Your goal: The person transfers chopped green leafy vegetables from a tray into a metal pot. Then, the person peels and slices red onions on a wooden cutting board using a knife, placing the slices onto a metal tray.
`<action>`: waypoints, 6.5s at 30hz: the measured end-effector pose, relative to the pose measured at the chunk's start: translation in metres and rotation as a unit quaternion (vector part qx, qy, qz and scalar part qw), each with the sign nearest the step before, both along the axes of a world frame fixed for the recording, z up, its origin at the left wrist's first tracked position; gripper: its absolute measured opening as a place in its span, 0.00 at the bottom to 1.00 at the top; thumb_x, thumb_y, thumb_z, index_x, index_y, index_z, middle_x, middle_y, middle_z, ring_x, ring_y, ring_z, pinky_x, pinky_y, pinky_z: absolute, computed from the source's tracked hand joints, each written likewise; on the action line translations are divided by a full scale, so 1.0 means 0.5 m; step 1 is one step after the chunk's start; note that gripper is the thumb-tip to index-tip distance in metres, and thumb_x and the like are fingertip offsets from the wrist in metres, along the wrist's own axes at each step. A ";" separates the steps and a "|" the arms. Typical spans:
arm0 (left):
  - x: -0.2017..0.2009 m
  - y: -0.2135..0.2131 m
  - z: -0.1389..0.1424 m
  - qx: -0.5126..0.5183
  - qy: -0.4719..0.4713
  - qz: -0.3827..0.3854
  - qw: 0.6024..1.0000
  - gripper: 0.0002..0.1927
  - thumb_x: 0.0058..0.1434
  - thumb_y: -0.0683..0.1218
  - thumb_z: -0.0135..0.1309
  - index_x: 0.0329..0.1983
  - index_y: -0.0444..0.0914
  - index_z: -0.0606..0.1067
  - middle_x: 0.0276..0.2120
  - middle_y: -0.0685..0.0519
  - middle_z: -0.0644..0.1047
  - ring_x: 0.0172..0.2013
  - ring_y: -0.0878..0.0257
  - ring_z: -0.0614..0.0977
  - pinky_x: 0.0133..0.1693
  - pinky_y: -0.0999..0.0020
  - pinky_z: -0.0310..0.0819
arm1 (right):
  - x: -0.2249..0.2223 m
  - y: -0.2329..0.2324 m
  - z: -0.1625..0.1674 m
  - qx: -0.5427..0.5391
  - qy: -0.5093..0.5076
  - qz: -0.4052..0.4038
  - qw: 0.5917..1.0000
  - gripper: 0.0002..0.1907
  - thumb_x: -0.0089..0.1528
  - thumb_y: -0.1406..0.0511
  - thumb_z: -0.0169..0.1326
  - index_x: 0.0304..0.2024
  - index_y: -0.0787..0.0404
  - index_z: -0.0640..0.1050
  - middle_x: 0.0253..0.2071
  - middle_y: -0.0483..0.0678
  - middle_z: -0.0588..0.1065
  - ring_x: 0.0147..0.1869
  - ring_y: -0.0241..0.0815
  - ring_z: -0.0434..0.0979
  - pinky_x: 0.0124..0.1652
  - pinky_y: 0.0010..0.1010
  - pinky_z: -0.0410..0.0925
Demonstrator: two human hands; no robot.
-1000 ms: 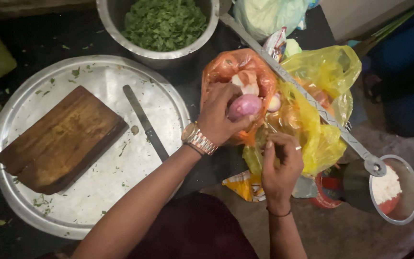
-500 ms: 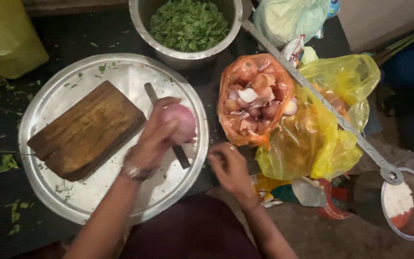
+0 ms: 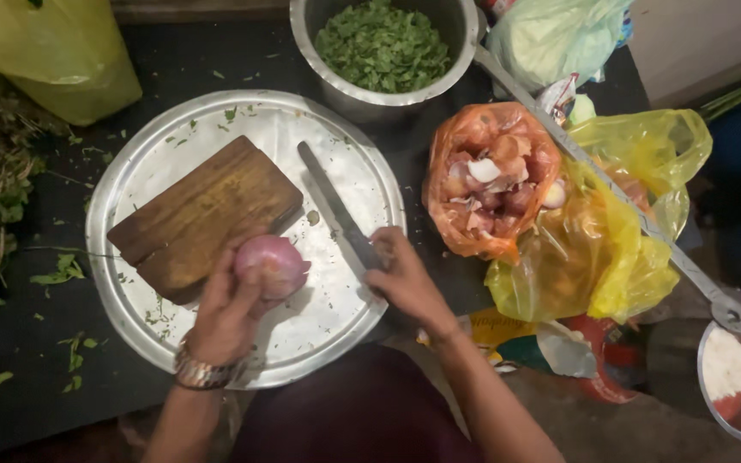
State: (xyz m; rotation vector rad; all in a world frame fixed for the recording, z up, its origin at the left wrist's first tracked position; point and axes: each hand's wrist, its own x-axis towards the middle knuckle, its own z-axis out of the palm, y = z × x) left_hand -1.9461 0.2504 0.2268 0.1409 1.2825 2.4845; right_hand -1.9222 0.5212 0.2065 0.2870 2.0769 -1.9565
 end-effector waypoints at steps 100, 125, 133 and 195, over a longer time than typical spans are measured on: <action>-0.155 0.525 0.103 -0.015 -0.071 -0.127 0.989 0.26 0.71 0.57 0.44 0.62 0.34 0.63 0.47 0.42 0.77 0.34 0.55 0.85 0.34 0.64 0.86 | 0.059 0.259 0.220 0.071 0.038 -0.157 0.984 0.20 0.71 0.60 0.41 0.31 0.65 0.74 0.17 0.46 0.71 0.18 0.33 0.71 0.21 0.25 0.67; -0.118 0.518 0.133 0.013 0.125 -0.125 0.984 0.26 0.73 0.49 0.50 0.70 0.36 0.61 0.57 0.47 0.73 0.52 0.62 0.80 0.50 0.68 0.82 | 0.063 0.229 0.311 0.130 0.045 -0.126 0.982 0.21 0.71 0.60 0.41 0.26 0.64 0.70 0.14 0.44 0.67 0.15 0.33 0.66 0.18 0.26 0.65; -0.119 0.509 0.138 0.019 0.070 -0.109 0.991 0.27 0.71 0.50 0.49 0.69 0.37 0.61 0.56 0.47 0.73 0.48 0.61 0.81 0.44 0.70 0.83 | 0.062 0.222 0.301 0.062 -0.010 -0.096 0.993 0.20 0.71 0.59 0.40 0.28 0.63 0.70 0.14 0.44 0.66 0.14 0.34 0.68 0.19 0.26 0.66; -0.158 0.457 0.164 -0.358 0.344 -0.074 0.865 0.39 0.56 0.45 0.61 0.68 0.33 0.59 0.58 0.39 0.69 0.56 0.44 0.76 0.56 0.57 0.72 | 0.035 0.278 0.248 0.238 0.050 -0.048 0.969 0.15 0.70 0.60 0.49 0.38 0.66 0.78 0.18 0.49 0.71 0.17 0.46 0.71 0.20 0.39 0.67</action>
